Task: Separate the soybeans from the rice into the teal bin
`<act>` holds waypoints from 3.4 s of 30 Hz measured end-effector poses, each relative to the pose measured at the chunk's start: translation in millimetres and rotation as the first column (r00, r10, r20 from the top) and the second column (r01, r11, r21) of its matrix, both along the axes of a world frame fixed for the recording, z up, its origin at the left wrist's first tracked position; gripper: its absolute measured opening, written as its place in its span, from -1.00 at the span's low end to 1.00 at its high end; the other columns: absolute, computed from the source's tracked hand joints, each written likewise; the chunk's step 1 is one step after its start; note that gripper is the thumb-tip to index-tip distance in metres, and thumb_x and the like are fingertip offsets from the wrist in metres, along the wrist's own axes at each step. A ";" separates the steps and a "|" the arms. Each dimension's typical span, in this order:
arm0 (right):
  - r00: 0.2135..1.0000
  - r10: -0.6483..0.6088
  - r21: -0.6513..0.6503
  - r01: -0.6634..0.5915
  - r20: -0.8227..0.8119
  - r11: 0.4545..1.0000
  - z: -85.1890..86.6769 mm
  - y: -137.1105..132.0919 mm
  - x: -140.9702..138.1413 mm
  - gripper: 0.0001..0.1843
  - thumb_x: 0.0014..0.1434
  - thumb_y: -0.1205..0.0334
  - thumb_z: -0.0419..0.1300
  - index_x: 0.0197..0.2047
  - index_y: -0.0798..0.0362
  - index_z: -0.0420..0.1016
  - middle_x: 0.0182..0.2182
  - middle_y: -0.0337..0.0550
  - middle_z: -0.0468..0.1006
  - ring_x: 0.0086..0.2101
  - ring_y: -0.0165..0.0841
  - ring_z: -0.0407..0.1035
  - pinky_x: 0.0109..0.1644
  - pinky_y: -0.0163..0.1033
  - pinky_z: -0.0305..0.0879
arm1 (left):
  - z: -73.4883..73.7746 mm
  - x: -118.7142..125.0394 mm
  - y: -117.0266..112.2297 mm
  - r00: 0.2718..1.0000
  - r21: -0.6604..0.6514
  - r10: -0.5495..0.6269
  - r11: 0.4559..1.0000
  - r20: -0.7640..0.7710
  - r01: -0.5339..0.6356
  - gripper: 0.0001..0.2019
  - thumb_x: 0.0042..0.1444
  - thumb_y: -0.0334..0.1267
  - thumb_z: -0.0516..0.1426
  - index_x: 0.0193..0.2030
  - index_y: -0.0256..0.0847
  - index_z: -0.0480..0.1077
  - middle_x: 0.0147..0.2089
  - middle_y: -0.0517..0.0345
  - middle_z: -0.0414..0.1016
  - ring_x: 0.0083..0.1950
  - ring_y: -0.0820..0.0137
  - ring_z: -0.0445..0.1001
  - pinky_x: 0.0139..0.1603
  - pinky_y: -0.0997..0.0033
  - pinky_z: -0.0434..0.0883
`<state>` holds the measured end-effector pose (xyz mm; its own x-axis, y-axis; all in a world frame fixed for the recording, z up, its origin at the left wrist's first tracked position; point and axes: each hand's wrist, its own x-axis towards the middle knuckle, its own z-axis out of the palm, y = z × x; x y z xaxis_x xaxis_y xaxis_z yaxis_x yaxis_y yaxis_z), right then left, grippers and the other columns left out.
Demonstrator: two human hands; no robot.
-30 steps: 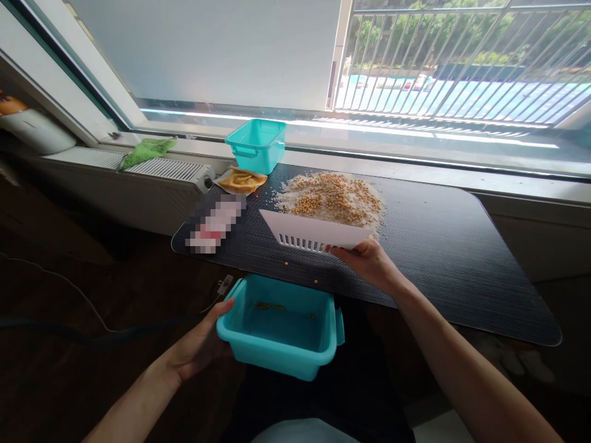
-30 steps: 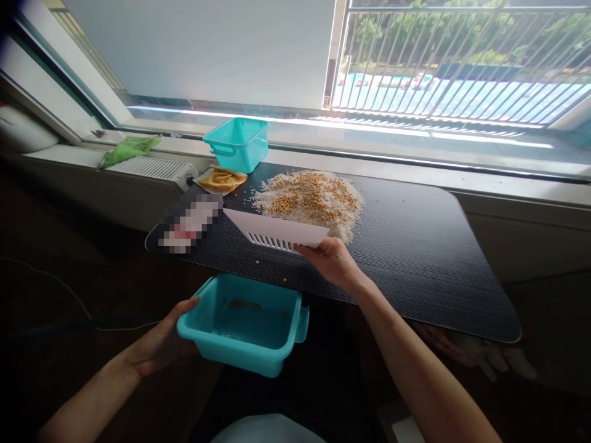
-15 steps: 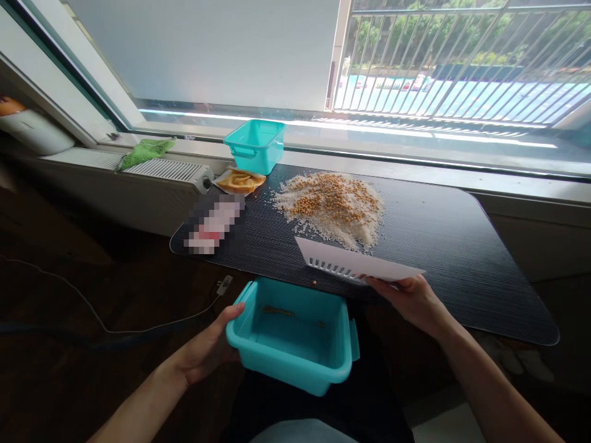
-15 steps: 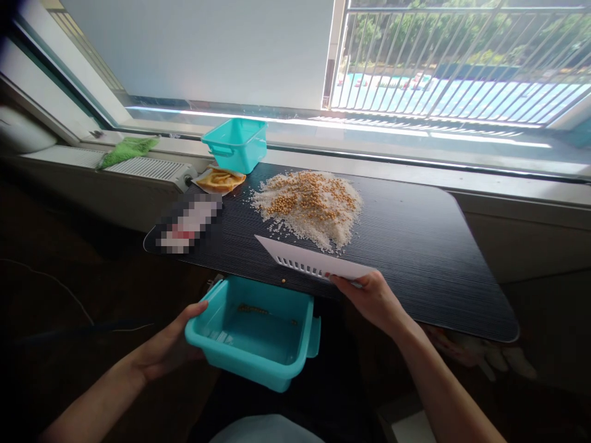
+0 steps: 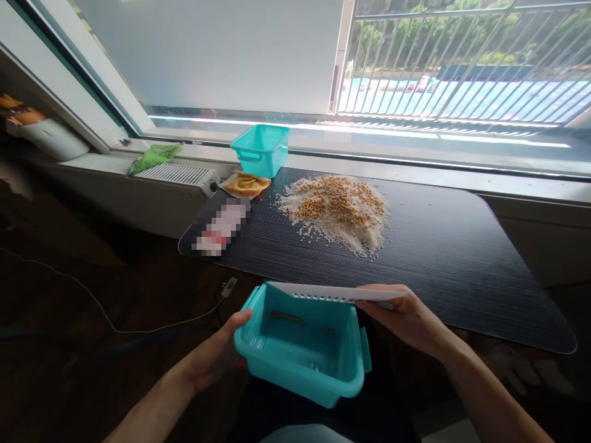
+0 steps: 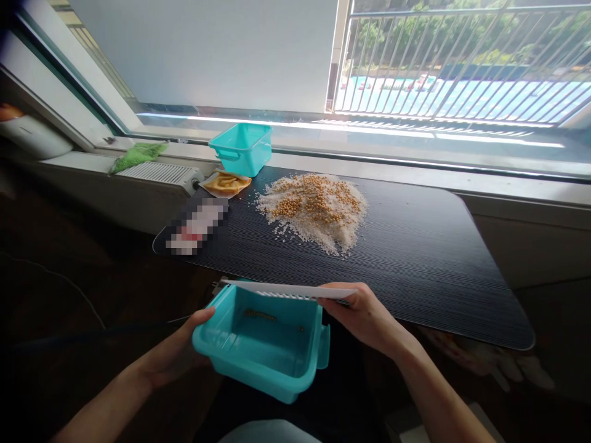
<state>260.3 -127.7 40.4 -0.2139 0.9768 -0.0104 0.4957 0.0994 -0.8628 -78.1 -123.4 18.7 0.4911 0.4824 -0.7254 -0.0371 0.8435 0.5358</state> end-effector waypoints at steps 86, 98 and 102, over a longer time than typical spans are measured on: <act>0.859 -0.508 0.138 0.512 -0.068 0.848 -6.3 61.0 27.6 -0.69 -0.01 0.00 0.28 -0.41 0.10 0.63 -0.43 -0.17 0.64 -0.36 -0.19 0.52 -0.30 -0.18 0.42 | 2.3 3.2 5.9 0.997 -0.038 0.001 0.999 -0.078 -0.004 -0.27 0.12 0.19 0.02 0.32 -0.24 0.16 0.07 -0.13 0.53 0.08 0.03 0.44 0.03 0.09 0.38; 0.842 -0.529 0.095 0.538 -0.102 0.838 4.2 28.7 32.6 -0.70 -0.03 -0.03 0.33 -0.34 0.02 0.66 -0.35 -0.17 0.67 -0.25 -0.12 0.55 -0.13 -0.12 0.48 | 1.7 3.6 5.7 0.997 -0.040 0.024 0.999 -0.067 -0.027 -0.27 0.12 0.21 0.02 0.33 -0.20 0.17 0.12 -0.12 0.50 0.15 0.01 0.40 0.06 0.06 0.37; 0.819 -0.565 0.082 0.573 -0.102 0.816 1.4 6.6 35.5 -0.70 -0.04 -0.03 0.35 -0.34 0.02 0.67 -0.33 -0.16 0.67 -0.24 -0.11 0.55 -0.07 -0.05 0.48 | 2.7 4.3 5.6 0.998 -0.054 0.013 0.998 -0.055 -0.016 -0.28 0.13 0.20 0.00 0.32 -0.21 0.17 0.12 -0.12 0.50 0.15 0.01 0.40 0.08 0.03 0.37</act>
<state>295.8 -121.1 41.8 0.3840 0.9188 0.0917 0.4306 -0.0904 -0.8980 -73.8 -117.9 21.5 0.4435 0.4483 -0.7762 -0.0219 0.8711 0.4906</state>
